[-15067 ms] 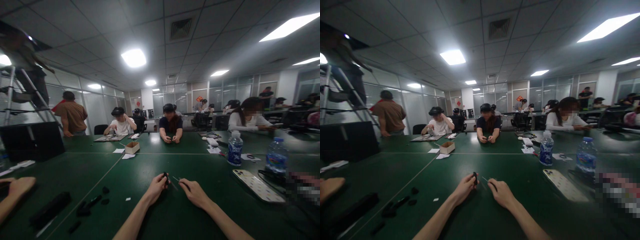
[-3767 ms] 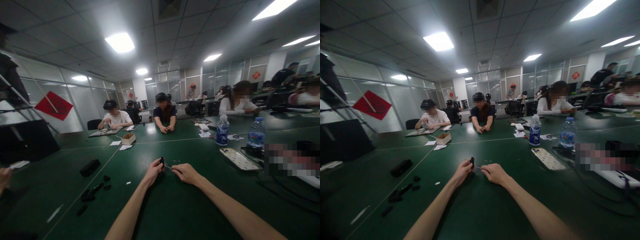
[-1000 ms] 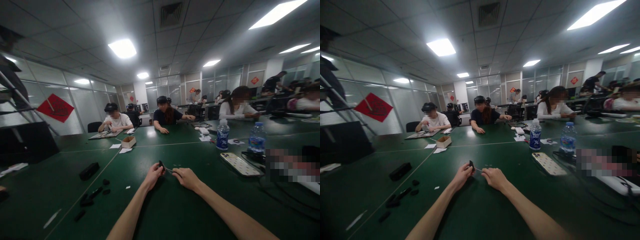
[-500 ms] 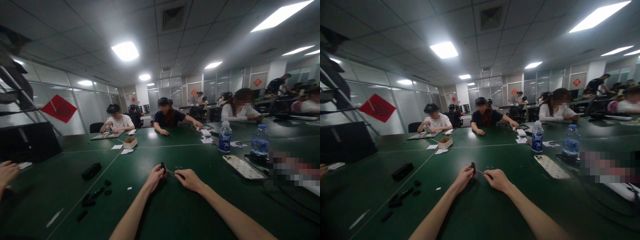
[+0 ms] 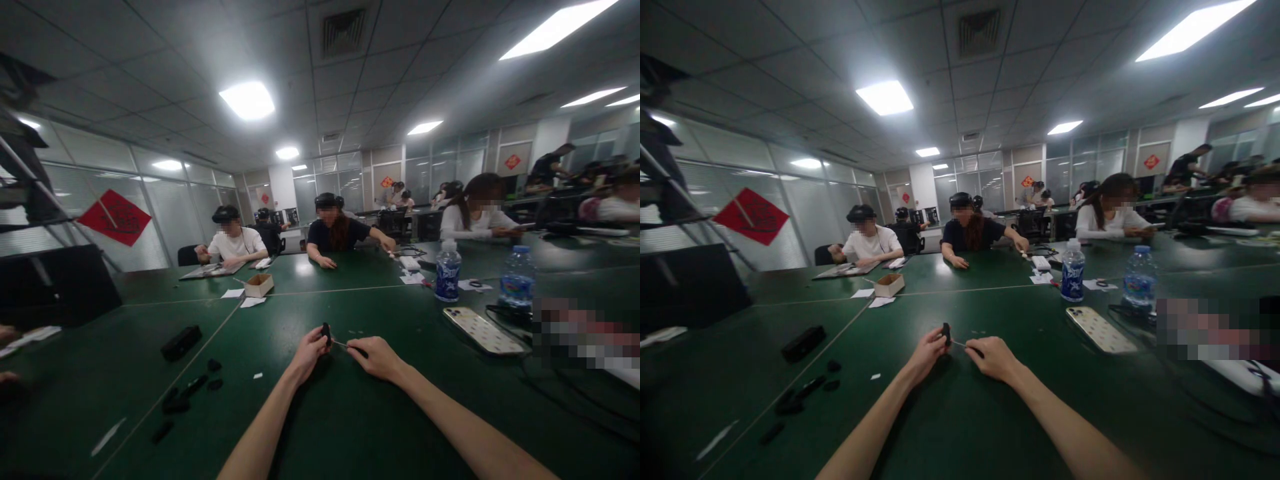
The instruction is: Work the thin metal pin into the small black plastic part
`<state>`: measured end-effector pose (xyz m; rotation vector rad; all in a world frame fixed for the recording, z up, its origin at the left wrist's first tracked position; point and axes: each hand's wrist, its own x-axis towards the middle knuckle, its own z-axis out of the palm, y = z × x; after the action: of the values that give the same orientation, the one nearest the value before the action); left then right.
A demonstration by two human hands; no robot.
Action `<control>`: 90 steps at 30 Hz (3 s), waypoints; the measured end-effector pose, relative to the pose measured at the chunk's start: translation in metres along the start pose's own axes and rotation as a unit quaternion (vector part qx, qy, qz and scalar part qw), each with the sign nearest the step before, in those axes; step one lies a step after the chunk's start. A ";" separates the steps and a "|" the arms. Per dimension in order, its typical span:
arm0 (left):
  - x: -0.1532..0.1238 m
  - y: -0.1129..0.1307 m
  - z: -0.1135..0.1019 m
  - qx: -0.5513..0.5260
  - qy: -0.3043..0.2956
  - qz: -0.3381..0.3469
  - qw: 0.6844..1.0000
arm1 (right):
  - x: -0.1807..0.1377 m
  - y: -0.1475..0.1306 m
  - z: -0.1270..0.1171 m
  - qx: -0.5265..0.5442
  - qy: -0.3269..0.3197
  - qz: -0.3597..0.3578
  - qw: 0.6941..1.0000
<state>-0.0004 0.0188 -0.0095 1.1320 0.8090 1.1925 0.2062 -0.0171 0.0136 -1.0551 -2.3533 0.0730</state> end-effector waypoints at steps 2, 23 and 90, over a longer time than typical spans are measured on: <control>-0.001 0.001 0.001 0.002 -0.002 0.001 1.000 | 0.000 0.000 0.000 -0.002 -0.001 -0.002 1.000; -0.004 0.005 0.004 0.031 -0.009 -0.007 0.999 | 0.002 0.009 0.004 0.006 0.061 0.071 0.996; -0.009 0.017 0.001 0.022 0.010 -0.045 0.999 | -0.006 -0.028 -0.007 0.168 -0.012 0.069 0.983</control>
<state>-0.0066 0.0096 0.0065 1.1097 0.8954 1.1168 0.1940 -0.0412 0.0241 -1.0473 -2.1843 0.5191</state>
